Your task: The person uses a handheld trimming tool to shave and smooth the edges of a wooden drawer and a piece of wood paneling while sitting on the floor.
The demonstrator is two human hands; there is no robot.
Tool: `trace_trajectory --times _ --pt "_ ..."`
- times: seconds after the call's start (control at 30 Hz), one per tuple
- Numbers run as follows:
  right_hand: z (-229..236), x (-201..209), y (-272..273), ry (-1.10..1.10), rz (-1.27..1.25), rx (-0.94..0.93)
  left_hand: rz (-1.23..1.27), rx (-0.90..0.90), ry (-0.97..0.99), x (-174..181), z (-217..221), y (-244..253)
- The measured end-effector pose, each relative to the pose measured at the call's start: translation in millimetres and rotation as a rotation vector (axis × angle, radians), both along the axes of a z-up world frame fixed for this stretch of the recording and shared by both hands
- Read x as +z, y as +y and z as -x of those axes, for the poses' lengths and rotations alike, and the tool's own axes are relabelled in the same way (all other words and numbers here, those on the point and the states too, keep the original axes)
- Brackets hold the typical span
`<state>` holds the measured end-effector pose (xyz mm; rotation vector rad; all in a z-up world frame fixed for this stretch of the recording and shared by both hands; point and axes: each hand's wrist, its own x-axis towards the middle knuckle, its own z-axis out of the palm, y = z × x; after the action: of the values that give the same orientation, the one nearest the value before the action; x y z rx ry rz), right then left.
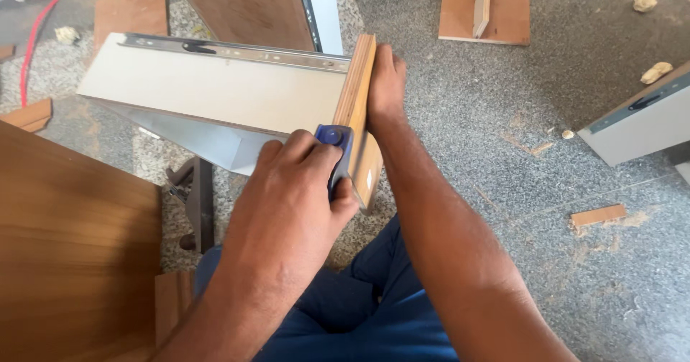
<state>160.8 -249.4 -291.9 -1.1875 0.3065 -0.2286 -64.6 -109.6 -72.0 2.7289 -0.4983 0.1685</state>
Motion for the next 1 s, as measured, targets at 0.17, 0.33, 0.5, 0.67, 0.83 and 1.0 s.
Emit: trace_trajectory --times 0.17,0.33,0.5,0.67,0.83,1.0 --pt "14 0 -5 -0.179 0.658 0.012 -0.029 -0.015 -0.053 -13 -67 -27" --pt "6 -8 -13 -0.271 0.9 -0.006 -0.069 -0.024 0.015 4 -110 -45" --pt "-12 -16 -5 -0.089 0.309 0.014 -0.032 -0.002 0.069 -25 -19 3" --pt "-4 -4 -9 -0.016 0.236 0.023 -0.08 -0.065 -0.148 -26 -50 -15" --pt "-2 15 -5 -0.088 0.563 0.209 -0.036 0.015 -0.144 13 -147 -65" --pt "-7 -1 -8 -0.026 0.339 -0.008 -0.04 -0.096 -0.177 -10 -68 -30"
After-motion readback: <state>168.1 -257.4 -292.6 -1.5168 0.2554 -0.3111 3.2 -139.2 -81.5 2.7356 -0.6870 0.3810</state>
